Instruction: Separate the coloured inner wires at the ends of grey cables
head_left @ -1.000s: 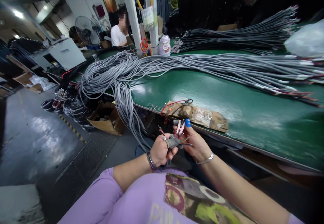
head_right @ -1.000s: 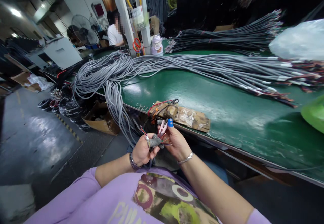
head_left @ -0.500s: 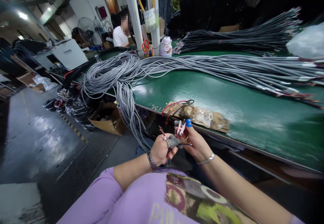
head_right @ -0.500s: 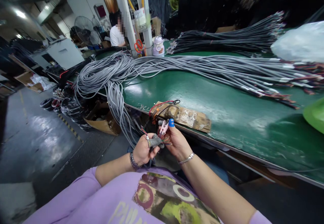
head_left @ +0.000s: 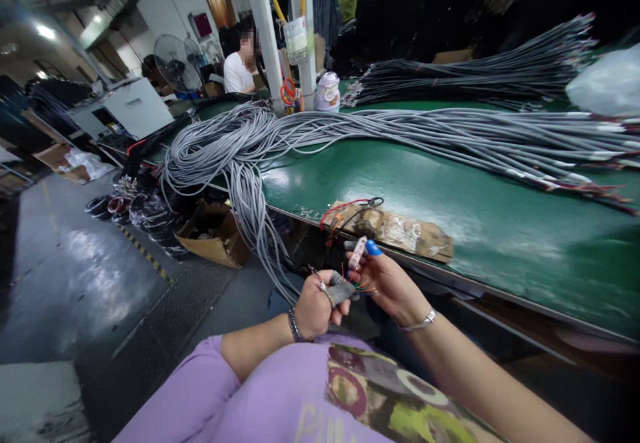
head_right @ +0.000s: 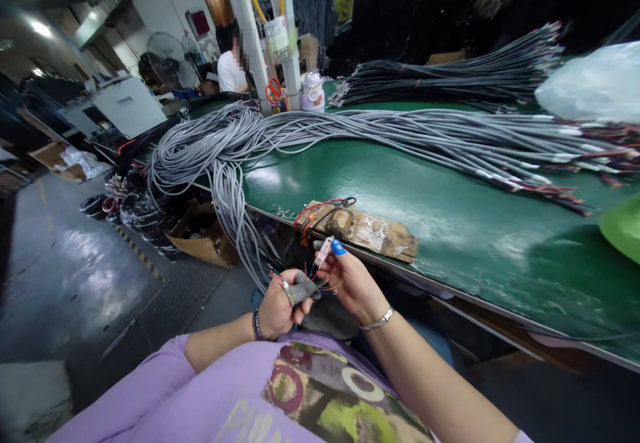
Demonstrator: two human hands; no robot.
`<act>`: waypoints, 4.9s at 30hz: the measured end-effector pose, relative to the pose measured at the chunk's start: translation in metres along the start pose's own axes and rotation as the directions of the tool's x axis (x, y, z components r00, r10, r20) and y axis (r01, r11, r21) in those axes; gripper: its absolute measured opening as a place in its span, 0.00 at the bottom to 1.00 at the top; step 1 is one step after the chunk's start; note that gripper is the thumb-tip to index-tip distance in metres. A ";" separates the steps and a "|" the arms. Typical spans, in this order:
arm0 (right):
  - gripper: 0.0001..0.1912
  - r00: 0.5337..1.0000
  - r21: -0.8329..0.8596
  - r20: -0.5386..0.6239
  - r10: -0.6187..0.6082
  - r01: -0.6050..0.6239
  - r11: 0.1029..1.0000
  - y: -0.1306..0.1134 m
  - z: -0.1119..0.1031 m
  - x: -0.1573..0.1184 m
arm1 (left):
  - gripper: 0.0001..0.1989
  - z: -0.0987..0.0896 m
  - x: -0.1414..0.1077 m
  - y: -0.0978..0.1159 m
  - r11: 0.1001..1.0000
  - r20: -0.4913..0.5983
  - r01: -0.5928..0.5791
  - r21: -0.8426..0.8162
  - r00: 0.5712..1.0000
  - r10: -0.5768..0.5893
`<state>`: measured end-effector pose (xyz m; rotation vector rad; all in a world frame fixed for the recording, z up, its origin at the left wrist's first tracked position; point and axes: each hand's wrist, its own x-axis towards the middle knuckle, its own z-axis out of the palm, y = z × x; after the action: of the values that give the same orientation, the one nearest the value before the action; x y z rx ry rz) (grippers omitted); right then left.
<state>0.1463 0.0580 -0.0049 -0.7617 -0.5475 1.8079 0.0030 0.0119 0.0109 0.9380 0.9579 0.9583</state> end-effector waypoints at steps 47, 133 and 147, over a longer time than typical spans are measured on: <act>0.14 0.965 -0.747 0.233 -0.122 0.258 0.612 -0.025 -0.001 -0.049 | 0.14 -0.006 -0.005 -0.002 0.953 0.100 0.073 0.293 0.989 -0.107; 0.21 0.999 0.037 -0.041 0.034 -0.032 0.999 0.001 0.005 0.007 | 0.20 -0.016 0.033 0.016 0.964 0.257 0.257 0.061 0.930 -0.264; 0.17 1.000 -0.071 0.009 0.004 -0.004 0.997 -0.006 0.008 -0.006 | 0.21 -0.013 0.007 0.008 0.981 0.114 0.151 0.124 0.980 -0.166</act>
<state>0.1459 0.0539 0.0061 -0.8041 -0.6193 1.8041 -0.0090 0.0234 0.0133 0.9902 0.9746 0.7078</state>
